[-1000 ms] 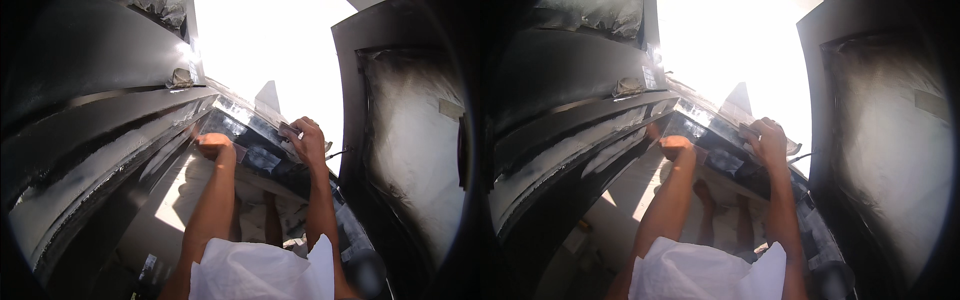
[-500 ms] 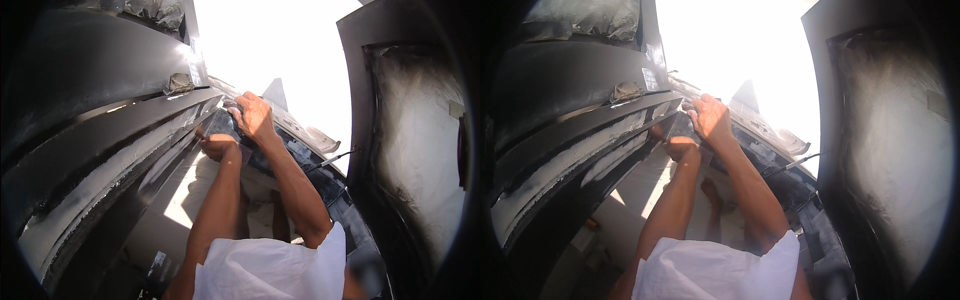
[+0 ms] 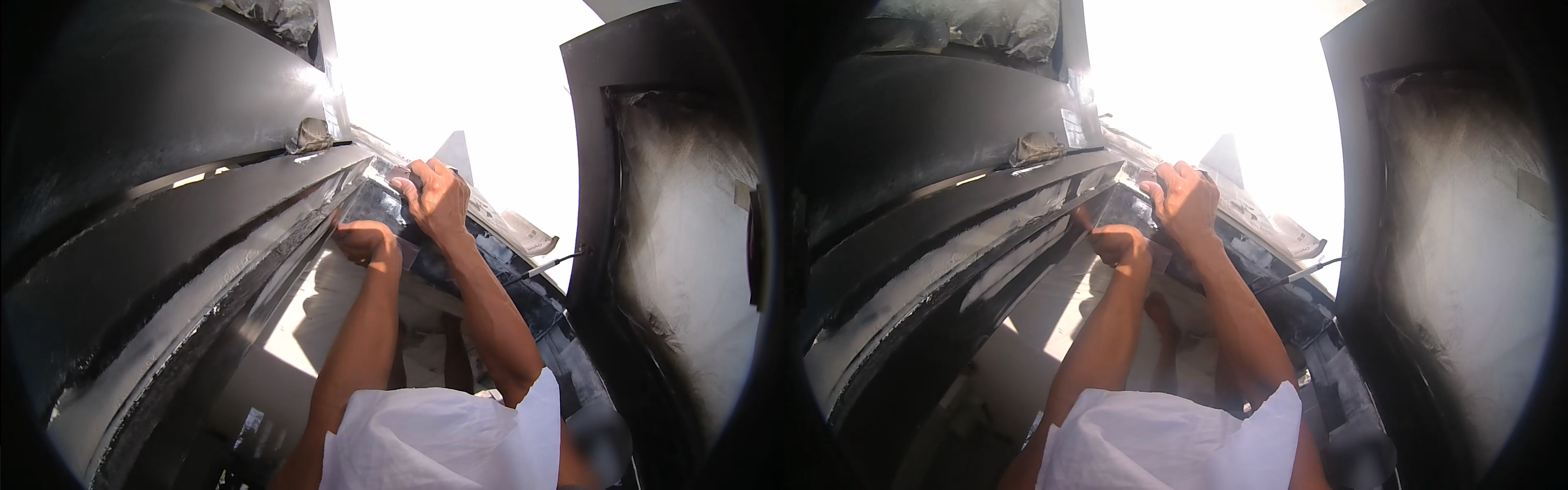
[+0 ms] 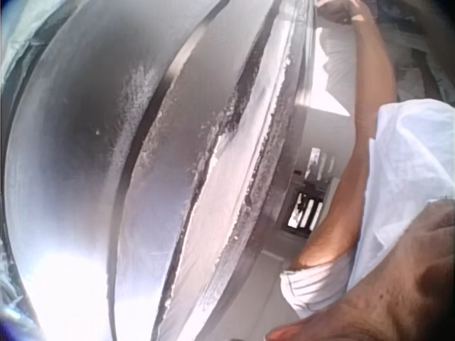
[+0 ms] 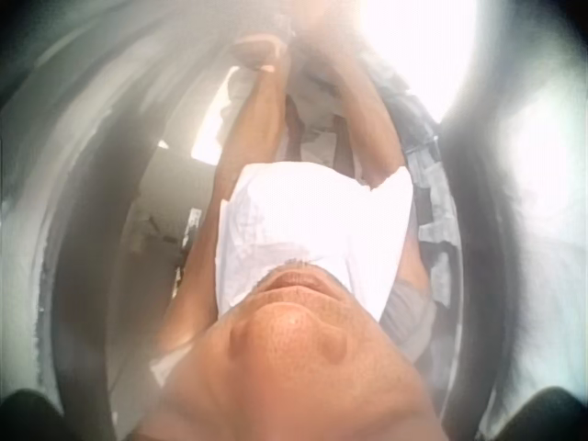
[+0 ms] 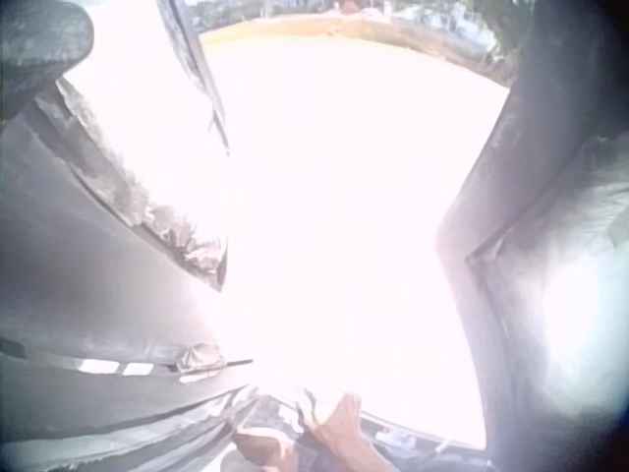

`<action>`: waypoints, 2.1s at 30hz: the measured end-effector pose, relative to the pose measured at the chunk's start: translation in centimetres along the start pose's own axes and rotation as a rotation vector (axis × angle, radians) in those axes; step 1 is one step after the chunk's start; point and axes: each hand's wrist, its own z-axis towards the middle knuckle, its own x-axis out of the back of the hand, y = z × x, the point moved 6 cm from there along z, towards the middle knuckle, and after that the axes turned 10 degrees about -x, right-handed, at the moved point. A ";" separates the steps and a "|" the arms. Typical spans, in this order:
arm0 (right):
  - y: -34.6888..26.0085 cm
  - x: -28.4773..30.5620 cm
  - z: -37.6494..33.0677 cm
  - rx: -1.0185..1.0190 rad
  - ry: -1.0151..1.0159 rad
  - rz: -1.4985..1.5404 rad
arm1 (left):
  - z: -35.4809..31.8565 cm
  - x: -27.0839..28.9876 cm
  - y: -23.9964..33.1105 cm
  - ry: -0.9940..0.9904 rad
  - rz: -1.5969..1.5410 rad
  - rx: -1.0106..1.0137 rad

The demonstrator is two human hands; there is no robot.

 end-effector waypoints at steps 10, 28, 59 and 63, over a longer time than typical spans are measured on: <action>-0.9 -0.6 1.2 0.086 0.071 0.010 | -0.8 2.0 2.6 -0.102 0.067 -0.055; 4.2 -0.3 1.9 -0.196 -0.082 0.049 | -0.5 1.5 1.9 -0.026 0.161 -0.063; 11.7 6.9 -4.1 -0.338 -0.169 -0.054 | 0.5 0.1 0.6 0.063 0.128 -0.150; 8.6 5.7 -3.4 -0.214 -0.148 -0.138 | 0.7 -0.5 0.8 0.016 0.167 -0.170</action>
